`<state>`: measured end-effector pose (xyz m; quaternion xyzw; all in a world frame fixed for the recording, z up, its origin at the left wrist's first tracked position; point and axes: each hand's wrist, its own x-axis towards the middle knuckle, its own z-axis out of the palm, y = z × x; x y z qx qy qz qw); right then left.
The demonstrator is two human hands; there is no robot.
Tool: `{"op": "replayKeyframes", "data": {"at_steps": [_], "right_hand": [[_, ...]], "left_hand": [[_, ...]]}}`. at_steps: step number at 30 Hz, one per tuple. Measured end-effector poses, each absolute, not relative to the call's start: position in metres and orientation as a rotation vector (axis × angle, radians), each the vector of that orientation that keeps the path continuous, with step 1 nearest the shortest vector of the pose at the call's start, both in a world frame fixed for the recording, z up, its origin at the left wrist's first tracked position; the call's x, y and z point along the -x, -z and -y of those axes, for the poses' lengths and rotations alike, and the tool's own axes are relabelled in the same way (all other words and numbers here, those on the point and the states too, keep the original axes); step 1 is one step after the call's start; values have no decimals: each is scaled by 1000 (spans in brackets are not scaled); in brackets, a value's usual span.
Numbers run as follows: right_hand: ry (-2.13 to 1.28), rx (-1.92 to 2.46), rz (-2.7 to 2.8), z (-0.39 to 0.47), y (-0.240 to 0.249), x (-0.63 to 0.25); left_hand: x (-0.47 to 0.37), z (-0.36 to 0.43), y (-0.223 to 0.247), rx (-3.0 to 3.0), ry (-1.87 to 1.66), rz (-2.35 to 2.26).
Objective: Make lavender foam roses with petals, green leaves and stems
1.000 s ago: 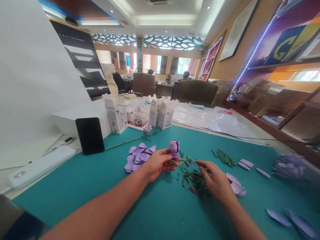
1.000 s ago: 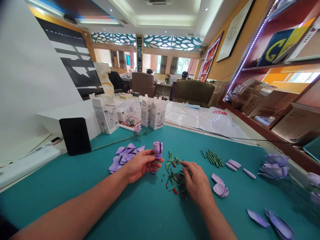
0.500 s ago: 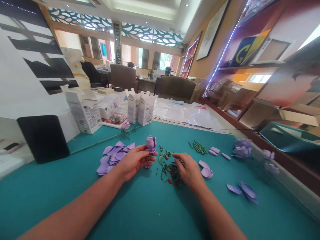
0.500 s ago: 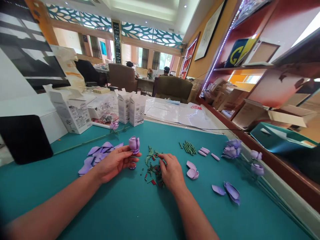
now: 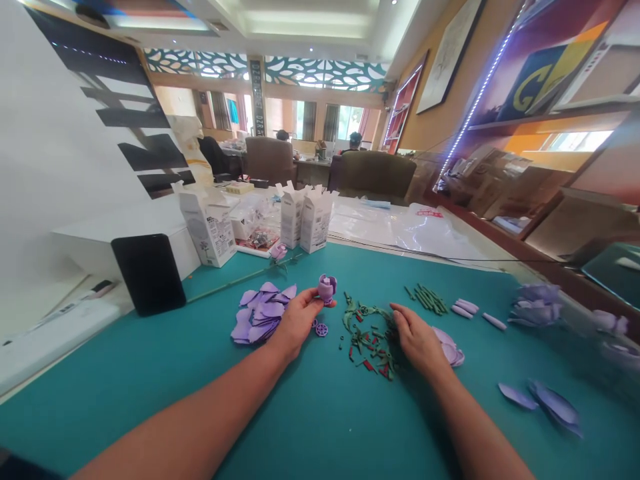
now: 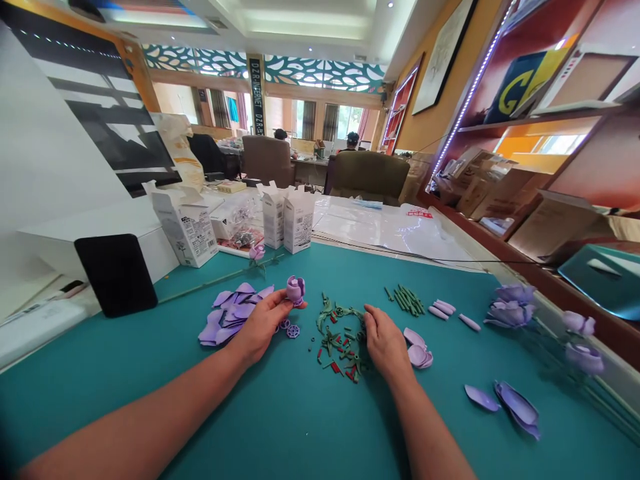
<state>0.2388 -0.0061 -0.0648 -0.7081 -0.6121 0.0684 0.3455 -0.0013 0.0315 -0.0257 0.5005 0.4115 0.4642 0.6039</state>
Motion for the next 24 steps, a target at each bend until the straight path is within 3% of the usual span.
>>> {"op": "replayKeyframes", "data": {"at_steps": [14, 24], "right_hand": [[-206, 1783, 1700, 4, 51, -217], [-108, 1733, 1990, -29, 36, -189]], "left_hand": [[3, -31, 12, -960, -1151, -874], [-15, -19, 32, -829, -1000, -852]]}}
